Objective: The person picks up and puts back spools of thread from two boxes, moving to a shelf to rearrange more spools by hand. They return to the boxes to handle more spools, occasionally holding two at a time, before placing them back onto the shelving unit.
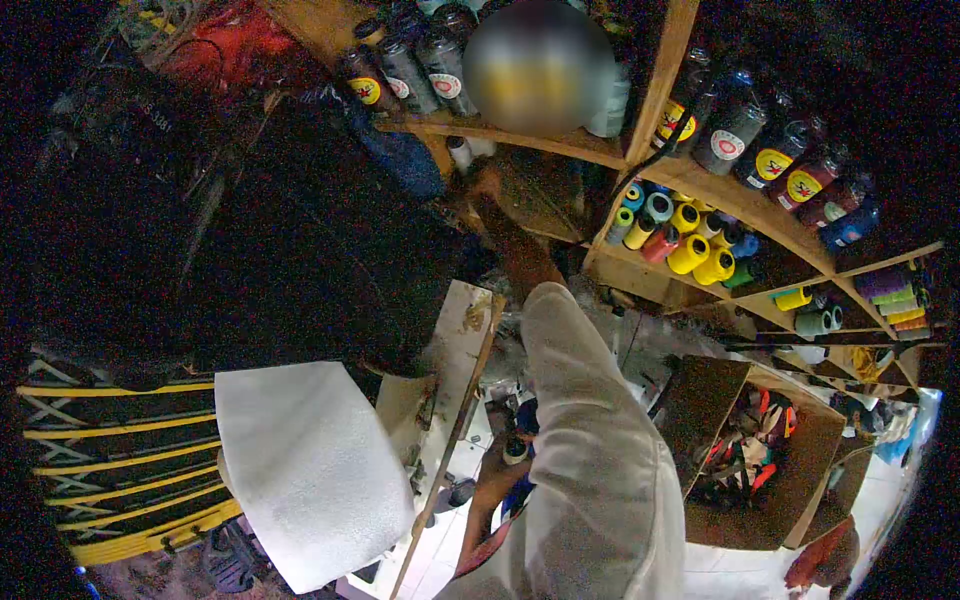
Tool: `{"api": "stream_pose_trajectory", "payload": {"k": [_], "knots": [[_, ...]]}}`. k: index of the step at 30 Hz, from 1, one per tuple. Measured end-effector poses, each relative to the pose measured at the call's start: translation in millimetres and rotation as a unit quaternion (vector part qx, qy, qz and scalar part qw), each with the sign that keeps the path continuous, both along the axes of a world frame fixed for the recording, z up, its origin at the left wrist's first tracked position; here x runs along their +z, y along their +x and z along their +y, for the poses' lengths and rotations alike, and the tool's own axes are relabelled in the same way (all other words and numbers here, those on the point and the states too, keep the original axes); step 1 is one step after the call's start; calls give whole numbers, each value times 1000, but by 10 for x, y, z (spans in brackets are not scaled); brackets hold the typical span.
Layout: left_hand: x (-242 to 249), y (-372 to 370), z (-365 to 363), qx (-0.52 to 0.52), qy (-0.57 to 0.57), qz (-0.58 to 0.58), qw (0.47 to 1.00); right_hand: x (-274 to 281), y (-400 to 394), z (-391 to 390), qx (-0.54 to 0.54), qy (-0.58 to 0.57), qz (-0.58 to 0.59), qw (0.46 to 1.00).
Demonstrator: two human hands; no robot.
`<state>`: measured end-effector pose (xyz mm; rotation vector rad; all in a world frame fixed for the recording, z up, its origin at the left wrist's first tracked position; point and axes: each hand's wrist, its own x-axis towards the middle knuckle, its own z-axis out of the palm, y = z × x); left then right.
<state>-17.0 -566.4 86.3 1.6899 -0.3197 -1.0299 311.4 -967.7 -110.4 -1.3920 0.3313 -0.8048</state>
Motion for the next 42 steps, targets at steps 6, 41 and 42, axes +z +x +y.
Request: {"api": "stream_pose_trajectory", "payload": {"k": [6,41,42], "knots": [[-397,36,-115,88,-45,-2,995,217,-1198,523,70,20,88,993],[-507,194,-342,-64,-120,44,990,-117,-732,299,43,-142,-9,989],[-496,185,-316,-69,-112,19,991,-238,-562,236,48,-168,-12,984]]}}
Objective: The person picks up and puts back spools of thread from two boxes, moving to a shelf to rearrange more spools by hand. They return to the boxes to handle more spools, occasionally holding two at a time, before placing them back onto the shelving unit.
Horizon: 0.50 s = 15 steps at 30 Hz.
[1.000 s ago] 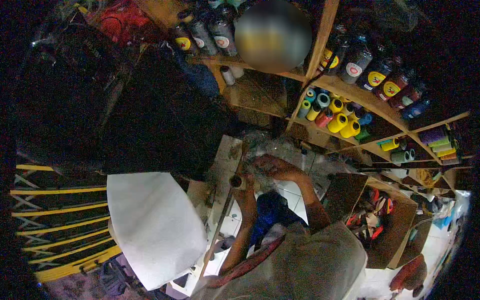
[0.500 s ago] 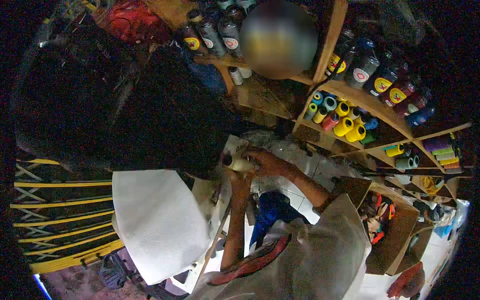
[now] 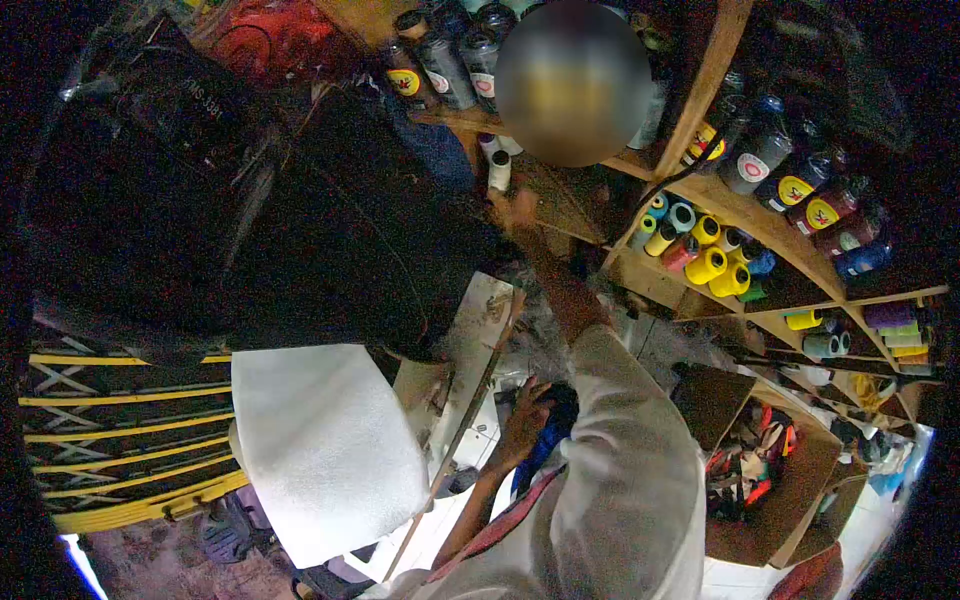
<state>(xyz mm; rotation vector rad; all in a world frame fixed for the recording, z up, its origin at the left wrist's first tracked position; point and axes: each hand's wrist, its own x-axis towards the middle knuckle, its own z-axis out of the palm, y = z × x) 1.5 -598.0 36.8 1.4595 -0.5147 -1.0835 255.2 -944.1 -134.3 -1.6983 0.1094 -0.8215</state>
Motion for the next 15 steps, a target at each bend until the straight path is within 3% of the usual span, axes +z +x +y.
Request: {"api": "stream_pose_trajectory", "payload": {"k": [2,5,7,10,12,14,15], "knots": [[58,-13,34,-5,11,-52,999,-222,231,-36,-30,-34,11,999],[2,-41,90,8,23,-21,999,-485,446,-29,-74,-64,31,995],[-90,-69,115,-5,10,-166,986,-639,556,-57,-93,-83,39,991],[-211,-87,144,-32,-9,-377,926,-876,710,-157,-123,-110,46,985],[-174,-94,137,-51,9,-299,953,-983,787,-220,-142,-125,50,981],[71,-62,96,-66,61,6,996,-1109,861,-283,-165,-138,55,975],[62,-37,99,-102,38,-146,983,-1170,900,-323,-175,-147,60,972]]}}
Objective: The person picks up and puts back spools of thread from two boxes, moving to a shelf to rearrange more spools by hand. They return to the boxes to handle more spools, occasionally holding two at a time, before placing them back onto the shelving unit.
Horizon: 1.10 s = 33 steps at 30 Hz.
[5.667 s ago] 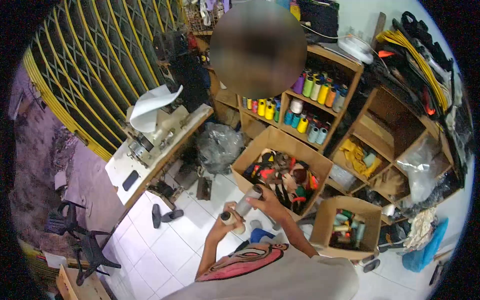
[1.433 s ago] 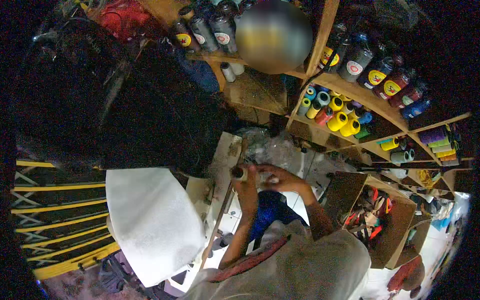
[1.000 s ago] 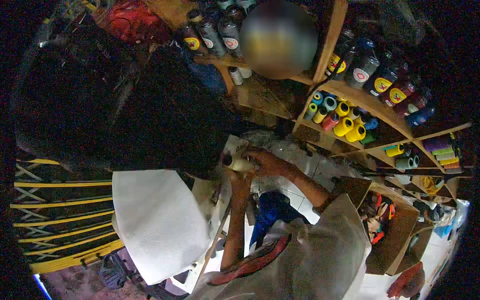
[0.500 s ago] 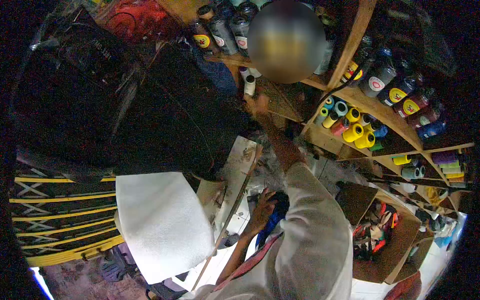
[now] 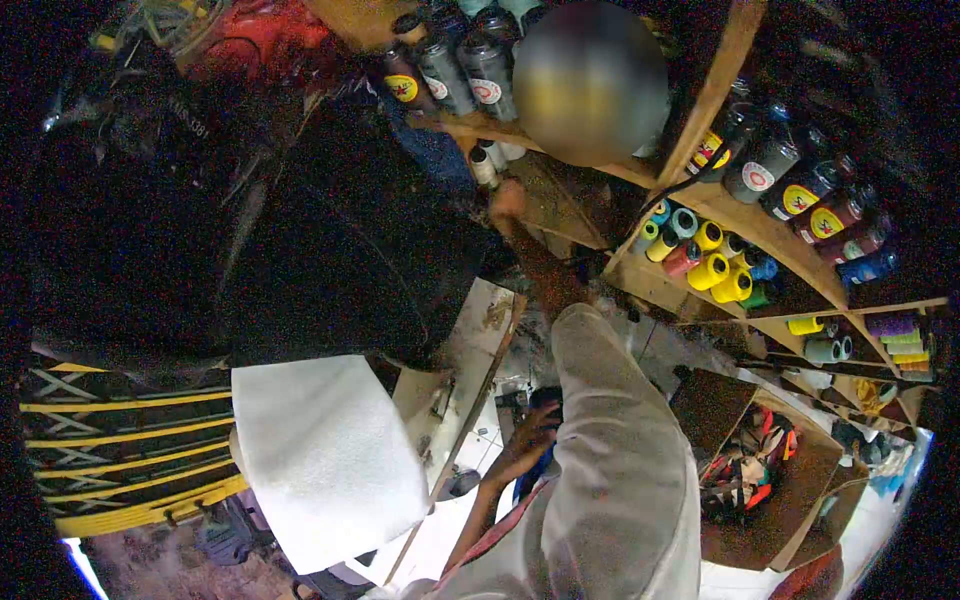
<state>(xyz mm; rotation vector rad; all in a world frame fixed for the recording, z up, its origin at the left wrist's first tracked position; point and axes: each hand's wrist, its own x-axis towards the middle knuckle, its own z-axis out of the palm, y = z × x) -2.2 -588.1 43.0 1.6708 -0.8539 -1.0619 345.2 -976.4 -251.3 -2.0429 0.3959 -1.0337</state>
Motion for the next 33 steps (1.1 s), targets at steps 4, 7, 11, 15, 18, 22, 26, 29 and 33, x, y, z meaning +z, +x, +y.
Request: {"api": "stream_pose_trajectory", "payload": {"k": [4,7,11,15,18,22,26,29,33], "knots": [[44,-27,-9,-36,34,128,991,-239,23,-132,-47,-45,7,998],[-75,-128,83,-57,34,148,987,-122,-183,346,7,148,-130,980],[302,-197,148,-57,32,120,991,775,-1293,713,34,368,-49,928],[342,-305,383,-64,14,63,996,1432,-2632,1383,32,556,-3,831],[537,-381,586,-62,-12,75,995,1793,-3653,1968,13,619,24,785],[1016,-537,894,-81,49,74,993,2256,-4737,2595,18,596,129,792],[925,-746,1207,-100,-51,63,992,2898,-5574,3165,13,540,140,830],[824,-969,1331,-102,-70,46,991,3375,-5963,3378,-37,518,168,838],[949,-1274,1342,-123,-102,42,986,3588,-6574,3605,-49,504,60,860]]}}
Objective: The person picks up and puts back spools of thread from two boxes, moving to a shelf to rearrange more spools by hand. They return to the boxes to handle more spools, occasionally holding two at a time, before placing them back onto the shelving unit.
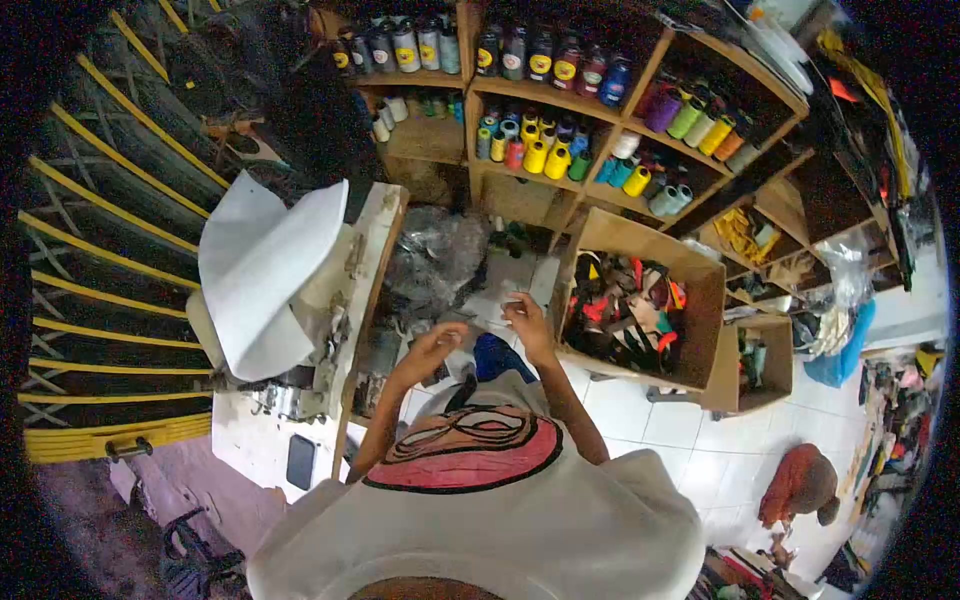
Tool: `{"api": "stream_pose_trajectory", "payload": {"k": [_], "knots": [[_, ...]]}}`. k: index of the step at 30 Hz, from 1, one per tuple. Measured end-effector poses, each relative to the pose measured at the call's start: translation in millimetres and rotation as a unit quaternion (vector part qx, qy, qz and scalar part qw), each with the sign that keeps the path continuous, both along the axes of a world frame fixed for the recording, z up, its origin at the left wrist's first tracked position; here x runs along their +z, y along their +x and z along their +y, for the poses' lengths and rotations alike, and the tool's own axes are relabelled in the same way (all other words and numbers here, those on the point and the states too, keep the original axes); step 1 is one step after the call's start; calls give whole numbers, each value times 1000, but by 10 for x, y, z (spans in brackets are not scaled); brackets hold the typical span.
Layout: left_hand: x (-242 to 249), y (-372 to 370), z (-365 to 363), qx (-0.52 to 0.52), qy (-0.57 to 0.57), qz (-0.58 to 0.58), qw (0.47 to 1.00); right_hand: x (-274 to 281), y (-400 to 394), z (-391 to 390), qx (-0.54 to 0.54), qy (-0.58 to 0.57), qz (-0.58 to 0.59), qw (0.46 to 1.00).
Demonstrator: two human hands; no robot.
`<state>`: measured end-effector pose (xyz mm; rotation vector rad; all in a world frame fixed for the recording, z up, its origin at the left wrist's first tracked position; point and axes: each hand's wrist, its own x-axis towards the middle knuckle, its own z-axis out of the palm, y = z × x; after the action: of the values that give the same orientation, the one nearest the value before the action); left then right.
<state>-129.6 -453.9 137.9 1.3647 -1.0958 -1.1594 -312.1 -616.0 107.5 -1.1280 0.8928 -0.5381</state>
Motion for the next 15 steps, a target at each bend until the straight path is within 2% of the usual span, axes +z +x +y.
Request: {"api": "stream_pose_trajectory", "payload": {"k": [3,6,8,11,12,13,15], "knots": [[75,-245,-81,-20,-12,3,1000,66,-333,101,-61,21,52,997],[276,-513,-102,-50,-6,-5,999,1,-702,196,-92,20,-18,995],[206,-649,-158,-78,-7,-11,997,-67,-935,242,-120,35,-64,990],[170,-930,-235,-94,-11,-11,995,-136,-1296,281,-117,-12,-98,988],[89,-1024,-268,-102,-9,-7,995,-86,-1383,279,-147,53,-69,985],[7,-1128,-303,-112,-7,-3,994,187,-1497,371,-147,7,-36,988],[-76,-1364,-391,-126,-3,-6,992,236,-1822,463,-154,-3,-45,987]]}}
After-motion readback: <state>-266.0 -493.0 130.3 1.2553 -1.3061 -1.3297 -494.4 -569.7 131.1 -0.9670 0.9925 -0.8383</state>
